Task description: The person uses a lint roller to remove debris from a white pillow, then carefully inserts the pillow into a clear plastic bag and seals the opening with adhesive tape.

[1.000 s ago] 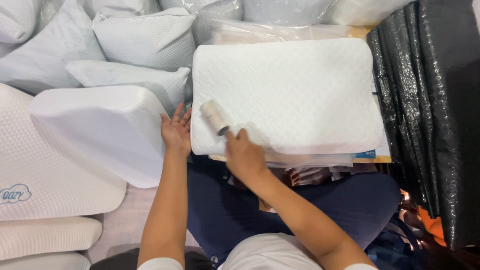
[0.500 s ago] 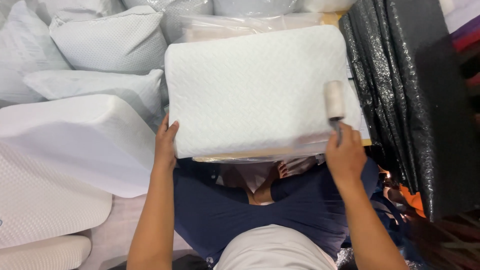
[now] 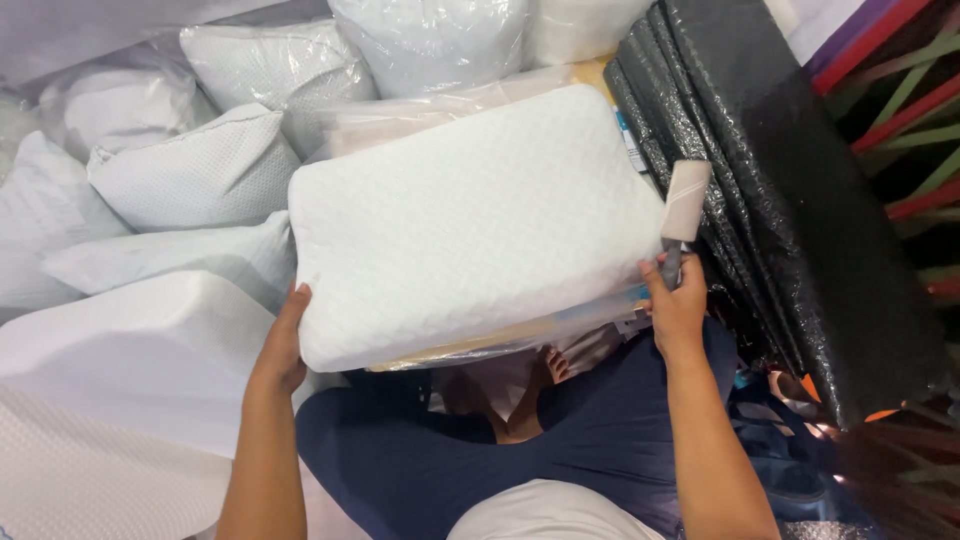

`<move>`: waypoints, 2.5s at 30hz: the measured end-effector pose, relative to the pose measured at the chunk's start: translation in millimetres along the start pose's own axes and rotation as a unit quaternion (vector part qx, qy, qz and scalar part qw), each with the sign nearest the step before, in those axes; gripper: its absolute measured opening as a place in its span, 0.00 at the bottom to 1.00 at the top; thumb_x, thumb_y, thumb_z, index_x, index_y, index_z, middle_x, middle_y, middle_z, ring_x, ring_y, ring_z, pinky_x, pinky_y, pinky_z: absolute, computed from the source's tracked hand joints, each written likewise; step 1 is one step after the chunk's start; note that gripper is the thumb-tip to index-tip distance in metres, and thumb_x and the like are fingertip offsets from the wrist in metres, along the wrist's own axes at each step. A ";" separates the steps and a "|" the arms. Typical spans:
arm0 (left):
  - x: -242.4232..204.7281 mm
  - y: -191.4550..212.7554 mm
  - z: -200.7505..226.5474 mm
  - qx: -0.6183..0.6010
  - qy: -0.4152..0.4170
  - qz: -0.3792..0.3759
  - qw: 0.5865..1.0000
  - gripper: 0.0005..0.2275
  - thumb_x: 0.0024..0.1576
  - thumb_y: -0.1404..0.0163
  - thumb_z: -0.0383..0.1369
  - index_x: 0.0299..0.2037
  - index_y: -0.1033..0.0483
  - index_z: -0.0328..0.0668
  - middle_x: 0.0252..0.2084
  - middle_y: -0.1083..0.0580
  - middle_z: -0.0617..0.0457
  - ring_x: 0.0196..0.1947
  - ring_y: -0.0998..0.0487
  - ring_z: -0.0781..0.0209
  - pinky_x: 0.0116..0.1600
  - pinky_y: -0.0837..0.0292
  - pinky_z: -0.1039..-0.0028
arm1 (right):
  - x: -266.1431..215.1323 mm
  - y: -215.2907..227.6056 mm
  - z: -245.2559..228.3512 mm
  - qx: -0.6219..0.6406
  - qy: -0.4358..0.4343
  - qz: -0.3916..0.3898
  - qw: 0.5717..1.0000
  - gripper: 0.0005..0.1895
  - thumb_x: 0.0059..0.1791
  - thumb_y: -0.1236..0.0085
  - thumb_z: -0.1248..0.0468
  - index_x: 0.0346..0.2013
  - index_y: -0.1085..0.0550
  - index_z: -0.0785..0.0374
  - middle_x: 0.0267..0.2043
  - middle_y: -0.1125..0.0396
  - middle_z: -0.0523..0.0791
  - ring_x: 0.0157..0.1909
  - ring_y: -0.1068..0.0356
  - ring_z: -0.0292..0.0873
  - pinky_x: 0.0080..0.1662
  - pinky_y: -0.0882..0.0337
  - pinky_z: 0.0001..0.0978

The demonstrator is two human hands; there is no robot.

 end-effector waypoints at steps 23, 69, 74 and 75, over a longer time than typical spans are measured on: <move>38.8 9.3 20.9 -0.281 0.084 0.007 0.956 0.23 0.54 0.54 0.49 0.55 0.28 0.44 0.39 0.25 0.49 0.39 0.22 0.54 0.51 0.28 0.63 | -196.2 -161.9 -72.9 -0.173 0.438 -0.259 0.843 0.15 0.51 0.45 0.53 0.45 0.24 0.61 0.28 0.29 0.44 0.29 0.24 0.45 0.29 0.25 0.31; 40.1 15.9 114.5 -0.115 -0.236 0.083 0.961 0.37 0.57 0.40 0.50 0.70 0.42 0.37 0.60 0.31 0.33 0.60 0.29 0.39 0.61 0.32 0.46 | 155.2 -92.0 -161.4 0.048 0.175 -0.036 0.983 0.11 0.59 0.54 0.53 0.35 0.34 0.52 0.34 0.43 0.36 0.40 0.43 0.34 0.47 0.42 0.27; 32.4 25.1 129.5 -0.122 -0.332 0.027 0.935 0.36 0.46 0.40 0.26 0.66 0.43 0.55 0.59 0.33 0.50 0.60 0.33 0.48 0.64 0.36 0.53 | 161.4 -81.1 -175.8 0.008 0.198 -0.009 0.980 0.15 0.60 0.55 0.50 0.33 0.34 0.53 0.34 0.37 0.42 0.40 0.36 0.40 0.47 0.36 0.31; 36.2 24.9 125.6 -0.110 -0.352 0.029 0.929 0.41 0.39 0.40 0.17 0.64 0.44 0.57 0.63 0.36 0.52 0.65 0.38 0.47 0.68 0.43 0.53 | 169.3 -80.0 -169.9 -0.033 0.203 -0.005 0.979 0.17 0.60 0.56 0.50 0.33 0.31 0.55 0.33 0.34 0.44 0.38 0.33 0.43 0.45 0.35 0.34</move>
Point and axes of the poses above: each hand's wrist, its own x-axis towards the middle knuckle, its own y-axis out of the back of the hand, z = x × y, the point moved 2 cm from there along x, towards the middle knuckle
